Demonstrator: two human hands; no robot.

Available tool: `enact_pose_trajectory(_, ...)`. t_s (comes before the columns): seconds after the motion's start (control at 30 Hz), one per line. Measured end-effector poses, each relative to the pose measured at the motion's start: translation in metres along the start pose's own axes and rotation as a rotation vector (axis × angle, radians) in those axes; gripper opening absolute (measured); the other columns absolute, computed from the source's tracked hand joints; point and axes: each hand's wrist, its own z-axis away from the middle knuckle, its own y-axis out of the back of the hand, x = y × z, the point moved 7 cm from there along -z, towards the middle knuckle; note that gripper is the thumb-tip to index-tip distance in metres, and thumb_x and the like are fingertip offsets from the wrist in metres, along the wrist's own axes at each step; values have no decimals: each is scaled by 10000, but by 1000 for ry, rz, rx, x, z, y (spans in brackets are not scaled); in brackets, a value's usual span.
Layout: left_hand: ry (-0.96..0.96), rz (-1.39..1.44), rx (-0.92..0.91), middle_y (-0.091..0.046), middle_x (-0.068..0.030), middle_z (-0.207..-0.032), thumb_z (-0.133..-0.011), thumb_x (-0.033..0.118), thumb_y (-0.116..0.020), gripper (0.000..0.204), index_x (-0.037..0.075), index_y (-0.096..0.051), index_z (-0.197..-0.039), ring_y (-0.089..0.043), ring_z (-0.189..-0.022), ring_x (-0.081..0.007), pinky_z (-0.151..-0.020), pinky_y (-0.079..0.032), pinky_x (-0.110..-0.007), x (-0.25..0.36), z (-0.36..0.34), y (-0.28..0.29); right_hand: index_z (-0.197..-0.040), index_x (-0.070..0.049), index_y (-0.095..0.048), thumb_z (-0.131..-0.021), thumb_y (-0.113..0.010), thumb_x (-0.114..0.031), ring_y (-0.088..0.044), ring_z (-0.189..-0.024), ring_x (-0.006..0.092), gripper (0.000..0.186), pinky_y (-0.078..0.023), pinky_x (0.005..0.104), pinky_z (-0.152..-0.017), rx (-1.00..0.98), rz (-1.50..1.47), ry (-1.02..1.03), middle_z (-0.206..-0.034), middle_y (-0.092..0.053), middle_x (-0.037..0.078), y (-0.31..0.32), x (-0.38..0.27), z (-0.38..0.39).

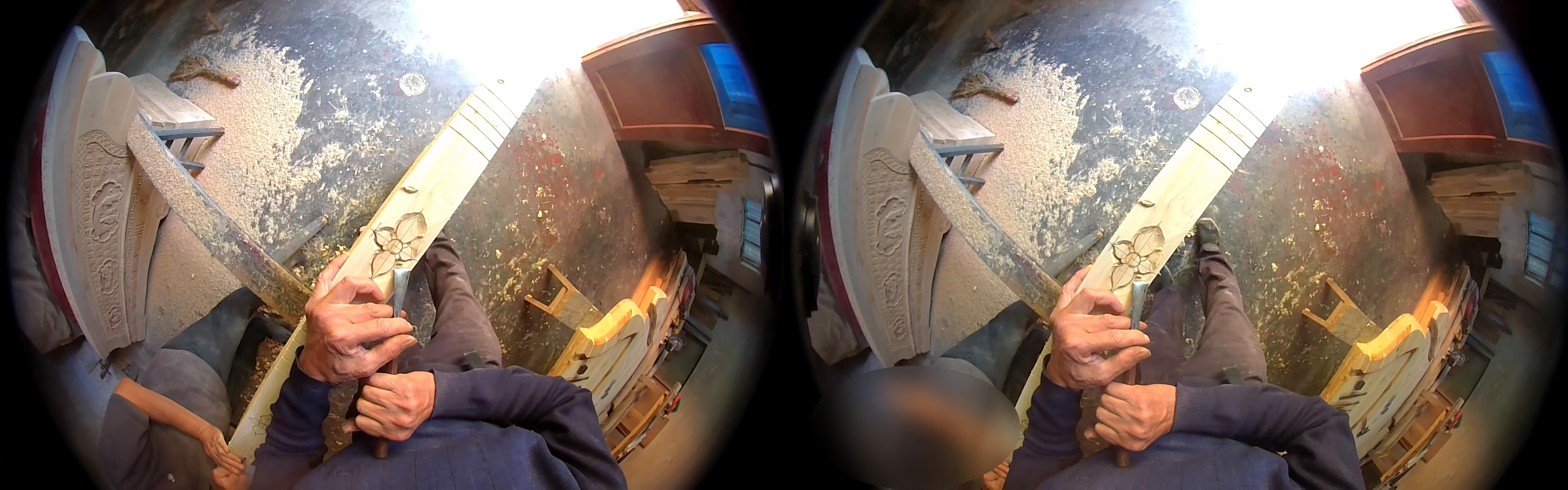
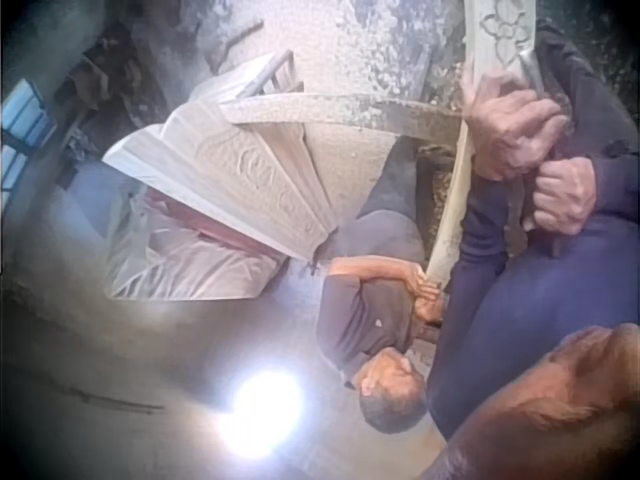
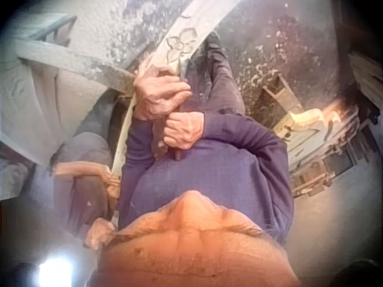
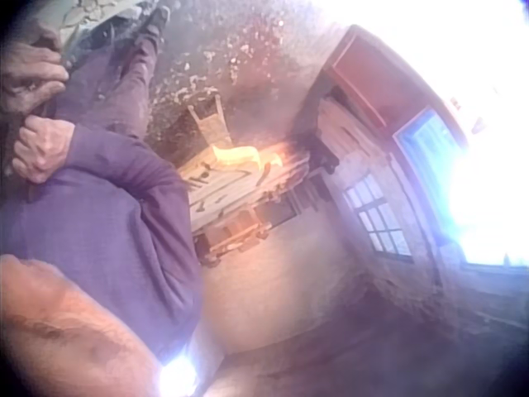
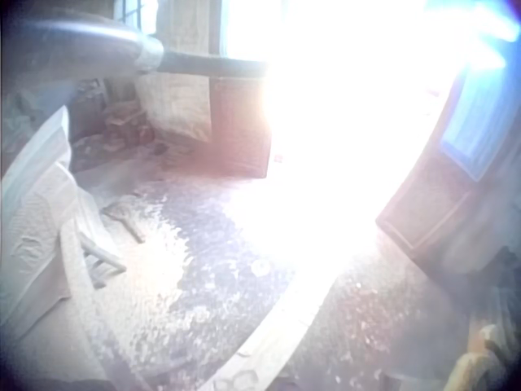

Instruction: The person carves a decorative floral pattern into a long wooden plank using a chisel and by hand, while another person assists by holding the plank steady.

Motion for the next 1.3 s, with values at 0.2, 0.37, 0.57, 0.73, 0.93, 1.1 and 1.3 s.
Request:
enact_pose_trajectory(0.2, -11, -3, -10, -796, 75, -849, -734, 358, -1004, 244, 242, -904, -923, -725, -988, -199, -1266, -402, -700, 1, 0, 1, -705, -122, -528, -961, -782, -225, -517, -623, 162, 375, -420, 352, -605, 12, 6, -10, -695, -472, -4, -2, 0, -1)
enact_pose_trajectory(0.37, -4, -8, -6, -797, 76, -857, -745, 348, -1001, 230, 246, -903, -927, -729, -987, -194, -1267, -400, -700, 1, 2, 0, -713, -119, -531, -932, -783, -238, -517, -623, 163, 354, -417, 349, -605, 4, -3, -12, -695, -471, -4, -2, 0, -1)
enact_pose_trajectory(0.57, 6, -21, 5, -797, 74, -865, -756, 324, -996, 210, 247, -897, -925, -731, -989, -188, -1280, -401, -679, 0, 3, 0, -713, -124, -550, -980, -801, -256, -506, -597, 145, 389, -398, 334, -570, -6, -6, 39, -682, -467, -20, -9, 1, 4)
enact_pose_trajectory(0.73, 16, -31, -2, -800, 73, -874, -762, 323, -991, 208, 246, -896, -931, -731, -990, -184, -1291, -398, -674, -1, 4, -1, -716, -116, -563, -1000, -808, -261, -509, -587, 139, 401, -400, 326, -560, -20, 13, 59, -679, -480, -20, -13, 3, 7)
enact_pose_trajectory(0.93, 32, -37, 1, -817, 65, -894, -793, 319, -972, 180, 240, -900, -938, -729, -985, -183, -1295, -397, -671, -2, 5, -2, -733, -121, -541, -871, -757, -296, -533, -635, 155, 310, -446, 343, -623, -31, 66, 56, -705, -491, -6, -15, 6, 8)
enact_pose_trajectory(1.1, 60, -22, -10, -835, 61, -914, -808, 315, -963, 168, 228, -901, -939, -728, -973, -188, -1294, -397, -664, -5, 5, -3, -733, -118, -542, -831, -749, -286, -536, -634, 160, 284, -450, 341, -625, -32, 47, 75, -706, -498, 0, -16, 10, 10)
enact_pose_trajectory(1.3, 76, 31, -35, -848, 68, -947, -825, 306, -962, 157, 223, -904, -945, -738, -991, -197, -1277, -393, -661, -7, 3, 1, -733, -101, -575, -813, -752, -209, -565, -646, 172, 222, -449, 341, -618, 78, 57, 20, -715, -523, 13, -14, 10, 3)
